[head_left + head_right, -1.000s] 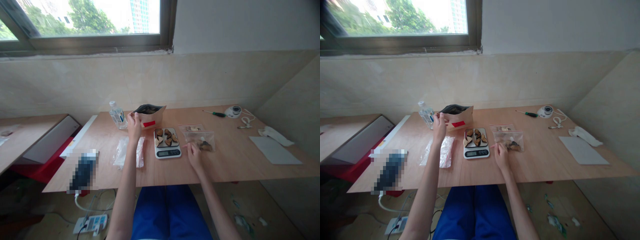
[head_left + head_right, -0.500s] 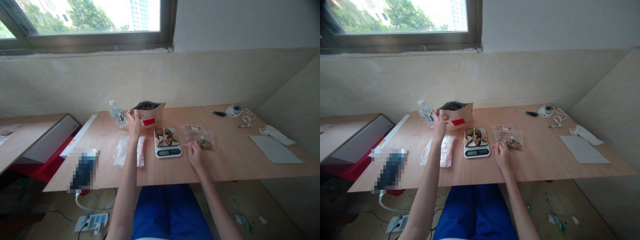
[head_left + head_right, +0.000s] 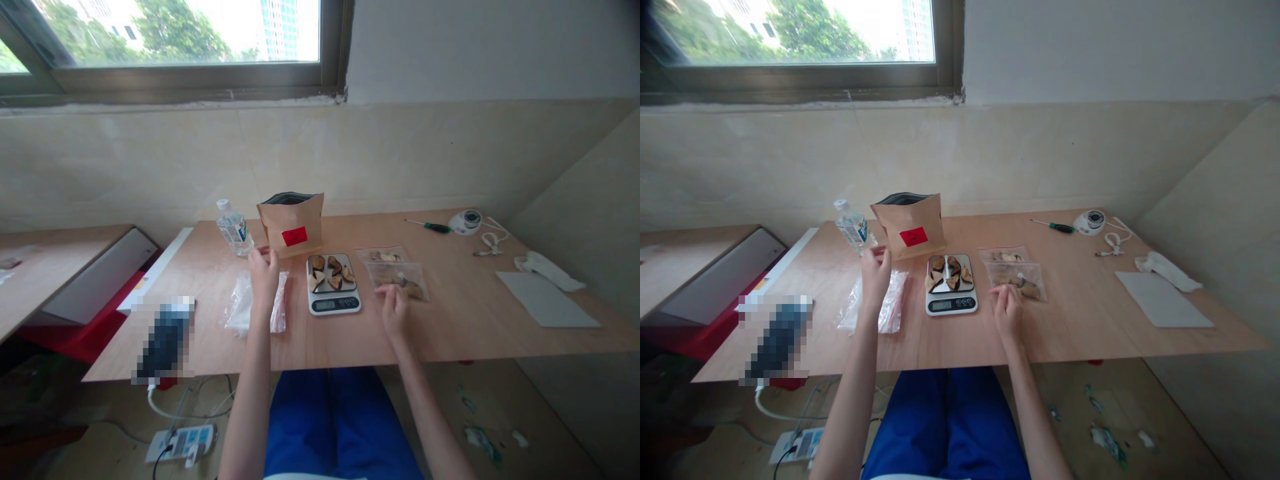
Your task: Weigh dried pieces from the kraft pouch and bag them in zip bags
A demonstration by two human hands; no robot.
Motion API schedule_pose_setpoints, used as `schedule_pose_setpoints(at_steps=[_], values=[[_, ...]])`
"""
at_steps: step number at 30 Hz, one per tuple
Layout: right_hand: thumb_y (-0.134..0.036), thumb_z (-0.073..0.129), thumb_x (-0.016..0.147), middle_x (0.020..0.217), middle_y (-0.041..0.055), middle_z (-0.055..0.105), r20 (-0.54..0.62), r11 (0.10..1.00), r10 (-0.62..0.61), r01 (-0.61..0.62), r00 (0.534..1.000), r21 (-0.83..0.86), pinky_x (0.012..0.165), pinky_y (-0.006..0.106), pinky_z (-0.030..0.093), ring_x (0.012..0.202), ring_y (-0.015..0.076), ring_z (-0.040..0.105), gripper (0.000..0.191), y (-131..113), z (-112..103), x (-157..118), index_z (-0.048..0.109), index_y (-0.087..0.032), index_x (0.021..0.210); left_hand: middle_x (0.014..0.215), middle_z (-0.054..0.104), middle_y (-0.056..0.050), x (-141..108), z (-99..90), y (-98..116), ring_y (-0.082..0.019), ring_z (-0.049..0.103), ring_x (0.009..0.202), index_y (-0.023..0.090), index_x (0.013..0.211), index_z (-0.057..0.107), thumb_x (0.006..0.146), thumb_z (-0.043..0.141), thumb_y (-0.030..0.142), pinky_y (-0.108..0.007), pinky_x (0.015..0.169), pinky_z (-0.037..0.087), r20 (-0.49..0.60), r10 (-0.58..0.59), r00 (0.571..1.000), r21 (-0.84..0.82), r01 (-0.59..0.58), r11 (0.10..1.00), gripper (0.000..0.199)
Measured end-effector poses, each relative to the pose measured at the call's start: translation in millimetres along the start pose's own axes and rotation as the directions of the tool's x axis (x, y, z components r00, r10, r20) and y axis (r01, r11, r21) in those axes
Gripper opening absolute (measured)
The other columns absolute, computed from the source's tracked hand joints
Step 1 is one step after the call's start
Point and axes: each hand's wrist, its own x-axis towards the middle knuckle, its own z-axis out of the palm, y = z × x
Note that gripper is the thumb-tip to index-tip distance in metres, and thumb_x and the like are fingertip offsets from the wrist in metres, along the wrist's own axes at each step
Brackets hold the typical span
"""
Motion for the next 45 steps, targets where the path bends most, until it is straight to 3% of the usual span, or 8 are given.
schedule_pose_setpoints(at_steps=[4,7,15,22,25,31,38,45], values=[[-0.041,0.026,0.095,0.071,0.0061,0.060,-0.075,0.996,0.073,-0.068,0.994,0.062,0.075,0.033,0.041,0.074,0.0194,0.055,0.045,-1,0,-1,0.054,-0.020,0.066,0.088,0.056,-0.012,-52,-13.1,-24,-0.029,0.054,0.092,0.014,0.095,0.054,0.079,0.054,0.038,-0.048,0.086,0.041,0.178,-0.040,0.983,0.367,-0.028,0.930,0.028],[-0.045,0.025,0.094,0.072,0.0062,0.060,-0.109,0.984,0.144,-0.131,0.984,0.118,0.076,0.033,0.041,0.074,0.0194,0.055,0.047,-9,1,-7,0.054,-0.020,0.068,0.096,0.054,-0.015,-79,-13.1,-37,-0.031,0.053,0.096,0.013,0.100,0.054,0.073,0.060,0.030,-0.048,0.084,0.042,0.238,-0.051,0.970,0.456,-0.065,0.888,0.033],[-0.043,0.020,0.096,0.065,0.0029,0.058,0.271,0.928,0.088,-0.178,0.959,0.327,0.067,0.029,0.044,0.065,0.0164,0.056,0.051,-70,9,-36,0.058,-0.021,0.071,0.078,0.060,-0.007,-82,-23.6,-38,-0.020,0.059,0.069,0.016,0.082,0.060,0.081,0.047,0.043,-0.033,0.066,0.046,0.235,-0.176,0.956,0.166,0.139,0.976,0.030],[-0.032,0.037,0.093,0.084,0.0035,0.062,0.625,0.927,-0.095,-0.159,0.775,0.339,0.069,0.027,0.045,0.078,0.0163,0.058,0.026,-131,41,-49,0.060,-0.022,0.090,0.071,0.063,-0.002,-92,-32.0,-29,-0.016,0.057,0.062,0.019,0.075,0.060,0.082,0.049,0.043,-0.029,0.061,0.042,0.063,-0.189,0.980,0.100,0.182,0.978,0.027],[-0.030,0.042,0.090,0.102,0.0063,0.063,0.625,0.903,-0.073,-0.215,0.777,0.373,0.077,0.030,0.048,0.090,0.0180,0.060,0.024,-148,59,-52,0.056,-0.022,0.107,0.070,0.062,-0.001,-102,-33.9,-13,-0.015,0.056,0.062,0.019,0.078,0.061,0.082,0.050,0.045,-0.027,0.060,0.043,-0.027,-0.187,0.982,0.009,0.187,0.982,0.028],[-0.033,0.045,0.089,0.113,0.0088,0.063,0.562,0.815,0.003,-0.328,0.827,0.478,0.086,0.032,0.049,0.103,0.0196,0.060,0.034,-162,71,-45,0.052,-0.021,0.120,0.096,0.068,-0.005,-118,-36.5,17,-0.018,0.062,0.088,0.020,0.097,0.066,0.082,0.054,0.040,-0.030,0.079,0.049,0.051,-0.144,0.988,-0.264,0.153,0.952,0.028],[-0.037,0.051,0.087,0.107,0.0048,0.068,0.566,0.731,0.046,-0.413,0.823,0.543,0.082,0.032,0.052,0.094,0.0201,0.064,0.029,-156,60,-38,0.065,-0.023,0.107,0.083,0.066,-0.003,-123,-35.6,30,-0.015,0.063,0.071,0.018,0.091,0.063,0.081,0.056,0.041,-0.029,0.069,0.051,0.077,-0.199,0.977,-0.361,0.214,0.908,0.026],[-0.042,0.065,0.074,0.082,0.0057,0.071,0.640,0.588,0.131,-0.578,0.758,0.565,0.075,0.033,0.054,0.076,0.0196,0.067,0.028,-151,61,-39,0.069,-0.017,0.086,0.070,0.055,0.001,-120,-40.1,40,-0.012,0.055,0.064,0.019,0.078,0.051,0.081,0.057,0.042,-0.024,0.060,0.045,0.121,-0.140,0.983,-0.271,0.168,0.948,0.023]])
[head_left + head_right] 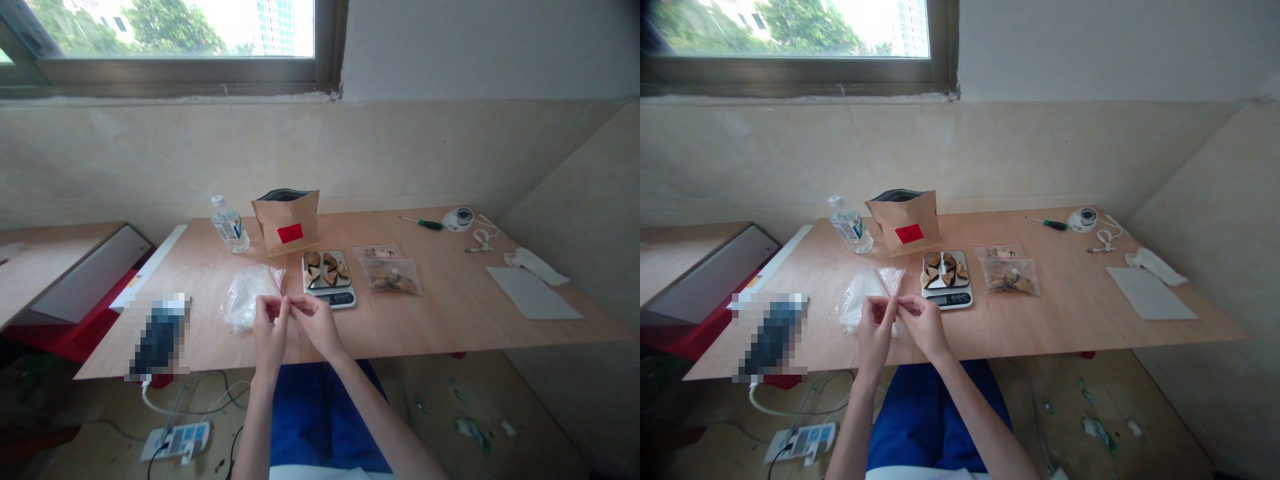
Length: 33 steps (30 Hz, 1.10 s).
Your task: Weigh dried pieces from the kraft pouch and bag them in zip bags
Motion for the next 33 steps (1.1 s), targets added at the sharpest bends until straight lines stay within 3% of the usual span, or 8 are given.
schedule_pose_setpoints(at_steps=[5,13,18,22,25,28,30,33], values=[[-0.039,0.069,0.072,0.089,0.0071,0.070,-0.001,0.998,0.025,-0.024,1.000,0.066,0.076,0.033,0.054,0.080,0.0191,0.066,0.030,-1,-2,-1,0.067,-0.016,0.092,0.066,0.053,0.002,4,-5.6,0,-0.012,0.053,0.061,0.020,0.077,0.050,0.086,0.048,0.042,-0.024,0.059,0.044,0.112,0.005,0.994,0.006,-0.006,1.000,0.024],[-0.040,0.066,0.073,0.077,0.0060,0.070,-0.050,0.999,0.012,-0.014,0.999,-0.034,0.066,0.031,0.054,0.066,0.0175,0.066,0.028,-2,-11,4,0.066,-0.015,0.084,0.062,0.053,0.002,3,-5.1,3,-0.012,0.053,0.058,0.020,0.076,0.051,0.085,0.049,0.041,-0.023,0.057,0.043,0.099,0.034,0.994,-0.002,-0.034,0.999,0.023],[-0.044,0.065,0.072,0.075,0.0064,0.069,-0.238,0.997,-0.004,-0.013,0.971,-0.070,0.054,0.028,0.051,0.060,0.0163,0.063,0.031,-4,-41,19,0.060,-0.015,0.081,0.055,0.046,0.006,7,-11.8,15,-0.009,0.047,0.051,0.019,0.077,0.048,0.084,0.052,0.034,-0.020,0.052,0.038,-0.162,0.039,0.986,0.016,-0.037,0.999,0.017],[-0.044,0.056,0.081,0.090,0.0058,0.068,0.033,0.952,-0.122,0.127,0.992,-0.278,0.069,0.028,0.051,0.081,0.0170,0.064,0.030,-8,-58,36,0.062,-0.018,0.093,0.059,0.048,0.006,13,-12.8,28,-0.008,0.048,0.052,0.018,0.078,0.050,0.082,0.055,0.032,-0.020,0.052,0.038,-0.283,0.087,0.955,0.052,-0.075,0.996,0.015],[-0.037,0.043,0.090,0.104,0.0072,0.064,0.120,0.806,-0.233,0.261,0.965,-0.532,0.085,0.032,0.046,0.097,0.0174,0.059,0.029,-11,-65,53,0.060,-0.019,0.104,0.067,0.050,0.003,21,-10.7,36,-0.010,0.050,0.061,0.018,0.075,0.053,0.080,0.056,0.031,-0.023,0.060,0.042,-0.349,0.215,0.912,0.259,-0.127,0.958,0.015],[-0.029,0.047,0.088,0.110,0.0096,0.059,0.247,0.505,-0.294,0.370,0.923,-0.780,0.093,0.038,0.040,0.106,0.0210,0.051,0.027,-9,-69,67,0.059,-0.018,0.111,0.092,0.055,-0.005,32,-9.2,41,-0.015,0.055,0.085,0.017,0.074,0.056,0.078,0.059,0.028,-0.027,0.073,0.046,-0.312,0.355,0.881,0.414,-0.210,0.886,0.012],[-0.026,0.053,0.085,0.112,0.0105,0.056,0.394,0.311,-0.246,0.457,0.886,-0.833,0.093,0.039,0.039,0.106,0.0228,0.049,0.031,-5,-70,72,0.057,-0.019,0.115,0.102,0.055,-0.007,38,-9.2,43,-0.016,0.056,0.089,0.017,0.077,0.055,0.080,0.056,0.027,-0.026,0.071,0.047,-0.252,0.348,0.903,0.418,-0.222,0.881,0.010],[-0.025,0.060,0.081,0.112,0.0118,0.055,0.506,0.118,-0.161,0.525,0.848,-0.843,0.089,0.038,0.041,0.104,0.0244,0.048,0.038,1,-70,75,0.057,-0.017,0.117,0.087,0.061,-0.002,42,-10.3,41,-0.010,0.057,0.061,0.019,0.090,0.051,0.087,0.045,0.030,-0.022,0.055,0.043,-0.133,0.189,0.973,0.404,-0.121,0.907,0.012]])
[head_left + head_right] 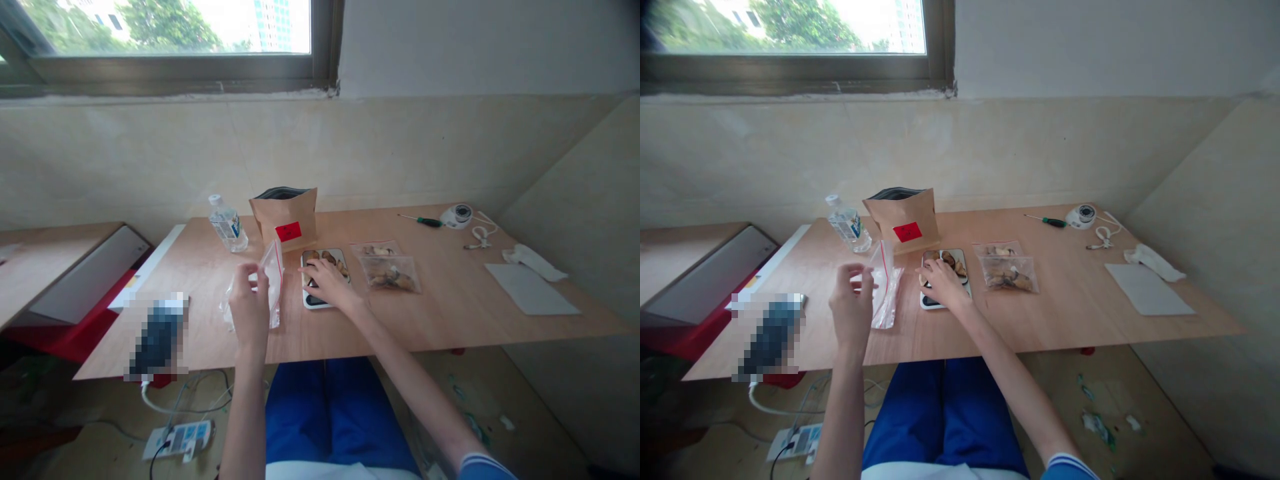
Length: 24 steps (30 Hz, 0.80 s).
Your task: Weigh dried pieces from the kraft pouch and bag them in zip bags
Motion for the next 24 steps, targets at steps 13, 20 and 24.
schedule_pose_setpoints(at_steps=[13,20,24], values=[[-0.024,0.061,0.082,0.093,0.0066,0.054,-0.070,0.995,0.061,-0.055,0.996,0.083,0.082,0.033,0.043,0.089,0.0190,0.054,0.020,2,-7,0,0.065,-0.019,0.102,0.074,0.058,-0.003,-9,1.6,-1,-0.016,0.055,0.063,0.018,0.112,0.049,0.088,0.038,0.020,-0.024,0.054,0.035,0.121,-0.033,0.992,0.193,0.009,0.981,0.027],[-0.046,0.058,0.081,0.093,0.0008,0.057,-0.088,0.085,0.488,0.053,0.869,0.995,0.070,0.031,0.052,0.080,0.0149,0.061,0.032,-60,-56,-14,0.060,-0.027,0.107,0.081,0.050,-0.005,-15,25.2,-2,-0.017,0.054,0.071,0.018,0.108,0.061,0.085,0.041,0.019,-0.032,0.071,0.045,0.125,-0.029,0.992,0.091,0.018,0.996,0.031],[-0.043,0.069,0.072,0.090,-0.0012,0.060,0.127,-0.352,0.468,0.053,0.875,0.934,0.077,0.031,0.053,0.078,0.0131,0.063,0.033,-83,-49,-12,0.062,-0.025,0.099,0.081,0.051,-0.005,-23,40.2,0,-0.019,0.055,0.080,0.020,0.102,0.065,0.084,0.043,0.020,-0.034,0.076,0.047,0.220,-0.038,0.975,-0.064,0.053,0.997,0.028]])
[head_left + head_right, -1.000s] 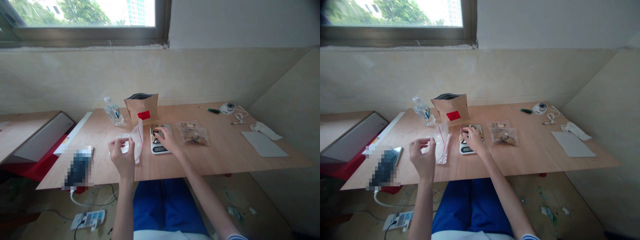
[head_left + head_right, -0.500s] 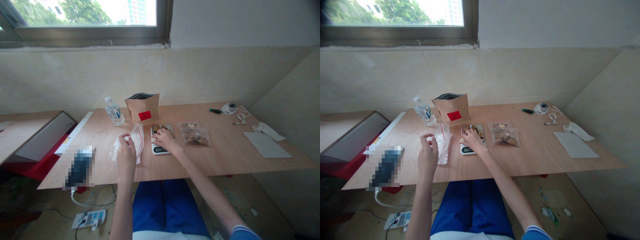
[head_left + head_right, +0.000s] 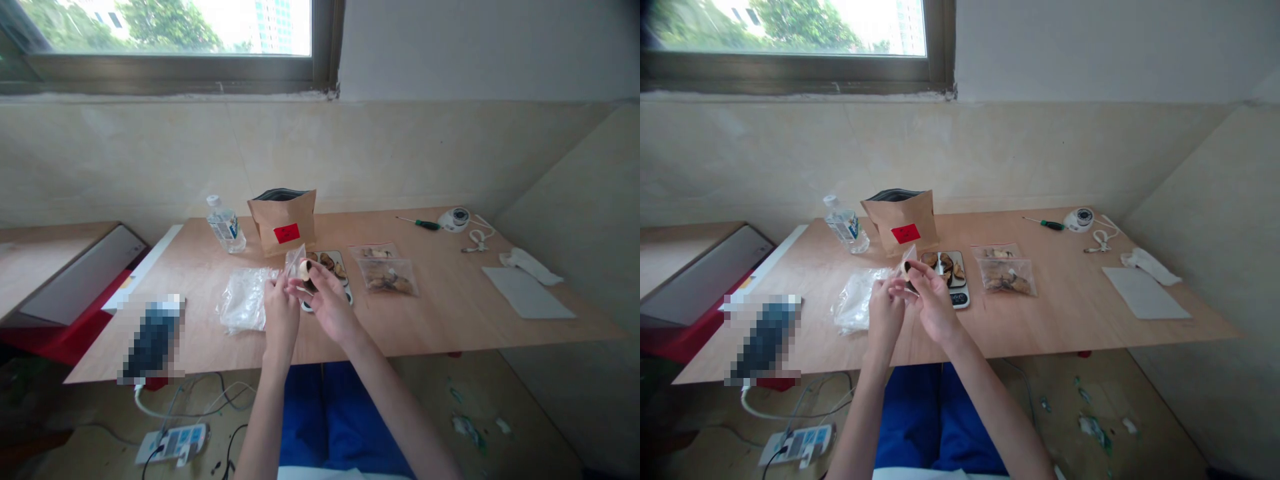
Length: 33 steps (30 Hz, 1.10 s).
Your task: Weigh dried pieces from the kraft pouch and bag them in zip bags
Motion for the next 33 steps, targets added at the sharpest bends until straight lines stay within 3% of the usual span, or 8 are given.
schedule_pose_setpoints(at_steps=[6,11,14,17,21,25,29,33], values=[[-0.038,0.066,0.075,0.101,0.0034,0.062,-0.131,0.907,-0.199,0.132,0.971,-0.401,0.088,0.032,0.048,0.094,0.0164,0.060,0.033,19,-23,2,0.060,-0.022,0.103,0.117,0.057,-0.010,-8,3.4,-5,-0.021,0.050,0.115,0.018,0.102,0.066,0.087,0.044,0.034,-0.039,0.102,0.035,0.078,-0.130,0.988,-0.274,0.147,0.950,0.031],[-0.029,0.061,0.079,0.101,0.0065,0.058,-0.016,0.497,-0.463,0.245,0.886,-0.833,0.090,0.035,0.046,0.100,0.0200,0.056,0.024,27,-33,-7,0.060,-0.021,0.102,0.129,0.055,-0.008,-17,-2.3,5,-0.021,0.042,0.127,0.021,0.118,0.059,0.089,0.041,0.038,-0.038,0.106,0.032,0.135,-0.193,0.972,-0.388,0.230,0.892,0.038],[-0.023,0.057,0.081,0.101,0.0075,0.055,0.037,0.281,-0.482,0.194,0.875,-0.940,0.088,0.034,0.048,0.098,0.0201,0.057,0.022,28,-29,-11,0.061,-0.022,0.103,0.131,0.054,-0.007,-19,-3.2,13,-0.020,0.040,0.129,0.019,0.118,0.058,0.090,0.040,0.036,-0.037,0.108,0.030,0.101,-0.211,0.972,-0.373,0.234,0.898,0.038],[-0.020,0.052,0.084,0.108,0.0071,0.056,0.217,0.246,-0.386,0.327,0.897,-0.912,0.093,0.033,0.045,0.103,0.0192,0.056,0.028,19,-23,-12,0.058,-0.024,0.112,0.136,0.049,-0.008,-18,-4.0,16,-0.019,0.038,0.131,0.017,0.120,0.057,0.091,0.037,0.033,-0.036,0.111,0.026,0.069,-0.235,0.970,-0.372,0.243,0.896,0.039],[-0.020,0.042,0.091,0.108,0.0040,0.061,0.378,0.293,-0.414,0.515,0.828,-0.806,0.095,0.032,0.043,0.106,0.0161,0.055,0.024,1,-27,-4,0.058,-0.025,0.107,0.134,0.051,-0.009,-15,-8.0,18,-0.019,0.041,0.129,0.016,0.121,0.055,0.091,0.036,0.032,-0.037,0.110,0.028,0.055,-0.253,0.966,-0.351,0.256,0.901,0.039],[-0.026,0.041,0.090,0.105,0.0122,0.059,0.132,0.140,-0.576,0.256,0.807,-0.956,0.090,0.037,0.044,0.103,0.0215,0.054,0.024,2,-58,21,0.055,-0.016,0.106,0.130,0.054,-0.009,-13,-11.6,19,-0.020,0.045,0.125,0.016,0.122,0.055,0.092,0.035,0.033,-0.038,0.107,0.031,0.037,-0.281,0.959,-0.323,0.278,0.905,0.040],[-0.037,0.058,0.078,0.119,0.0270,0.050,0.039,-0.147,-0.497,-0.039,0.867,-0.988,0.090,0.050,0.039,0.112,0.0357,0.046,0.060,28,-94,42,0.042,-0.002,0.124,0.134,0.051,-0.010,-11,-12.0,18,-0.018,0.042,0.128,0.015,0.122,0.054,0.092,0.034,0.032,-0.037,0.109,0.029,0.021,-0.289,0.957,-0.311,0.281,0.908,0.040],[-0.031,0.054,0.080,0.115,0.0257,0.053,0.014,-0.256,-0.441,-0.111,0.898,-0.960,0.087,0.047,0.041,0.107,0.0342,0.050,0.058,44,-109,47,0.038,-0.001,0.128,0.132,0.052,-0.009,-10,-11.9,17,-0.019,0.043,0.126,0.017,0.121,0.054,0.092,0.034,0.033,-0.038,0.108,0.030,0.025,-0.296,0.955,-0.288,0.290,0.912,0.039]])
